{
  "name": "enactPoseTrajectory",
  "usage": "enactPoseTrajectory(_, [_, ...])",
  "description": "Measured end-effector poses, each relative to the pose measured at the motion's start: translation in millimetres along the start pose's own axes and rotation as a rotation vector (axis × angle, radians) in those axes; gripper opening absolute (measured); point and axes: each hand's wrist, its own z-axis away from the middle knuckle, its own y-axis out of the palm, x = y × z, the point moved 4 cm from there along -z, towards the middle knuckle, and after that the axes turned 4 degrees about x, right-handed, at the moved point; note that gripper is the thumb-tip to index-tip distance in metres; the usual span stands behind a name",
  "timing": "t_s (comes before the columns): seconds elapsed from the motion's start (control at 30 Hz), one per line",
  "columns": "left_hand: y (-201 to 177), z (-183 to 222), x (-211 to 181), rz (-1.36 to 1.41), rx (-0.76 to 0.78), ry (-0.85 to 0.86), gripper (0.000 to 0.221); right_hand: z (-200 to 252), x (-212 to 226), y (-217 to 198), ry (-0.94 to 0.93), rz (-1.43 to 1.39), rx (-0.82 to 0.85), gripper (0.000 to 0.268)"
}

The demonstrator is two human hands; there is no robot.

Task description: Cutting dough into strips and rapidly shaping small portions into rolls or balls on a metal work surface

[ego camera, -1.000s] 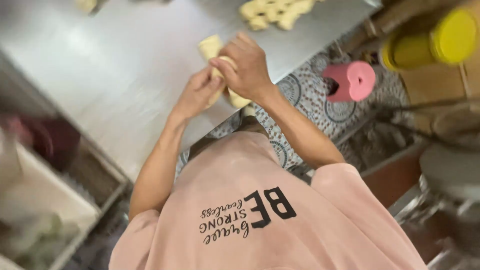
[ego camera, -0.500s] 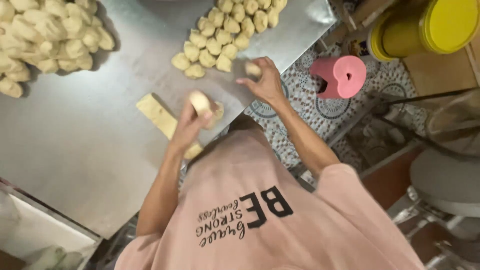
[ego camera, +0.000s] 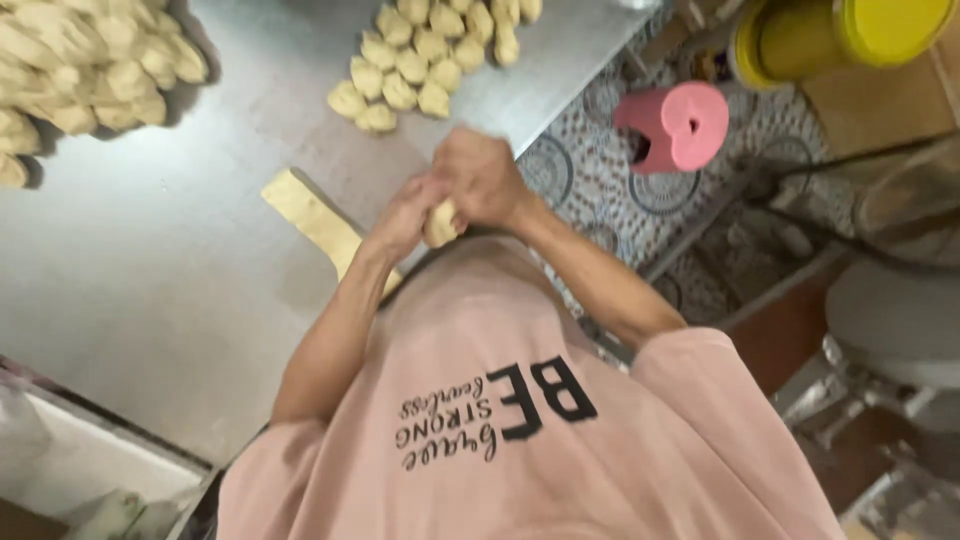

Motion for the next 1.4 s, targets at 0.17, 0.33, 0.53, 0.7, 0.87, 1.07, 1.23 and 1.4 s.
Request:
enactPoseTrajectory(0.17, [1.7,-1.6,-0.5,-0.276,0.061,0.117,0.028,29.2,-61.0,-5.7,0.221,0.001,-0.264,0.041])
enactPoseTrajectory(0.33, [-3.2,9.7,-4.5,-0.427,-0.015,0.138,0.025,32.6,-101.4,2.5,0.293,0.131,-0.299,0.036])
enactPoseTrajectory(0.53, [-17.9,28.5,-53.6,-0.47,0.001,0.429,0.015,13.5,-96.9,-45.3,0.573,0.278,-0.03,0.053])
enactPoseTrajectory(0.7, [-7.2,16.1,-101.2,-0.797,-0.139,0.743,0.068,-26.3,-68.0,-42.0,0.711,0.08,0.212,0.098])
enactPoseTrajectory(0.87, [-28.7,20.2,-61.6,-0.659,-0.207,0.564,0.04,-4.7,-45.2,23.6,0.328,-0.11,-0.04,0.022])
enactPoseTrajectory(1.07, [-3.1,35.1,-39.5,-0.193,0.166,0.258,0.01,-32.4,67.1,6.0,-0.173,0.102,0.036,0.044])
enactPoseTrajectory(1.23, [21.9,8.0,-31.1,-0.334,0.156,0.194,0.023,13.7,-16.6,-20.6,-0.02,-0.018,-0.165,0.037])
enactPoseTrajectory(1.4, [72.4,24.5,-75.7,-0.384,0.459,0.38,0.019,166.8,-233.3,-47.0,0.606,0.292,0.017,0.017])
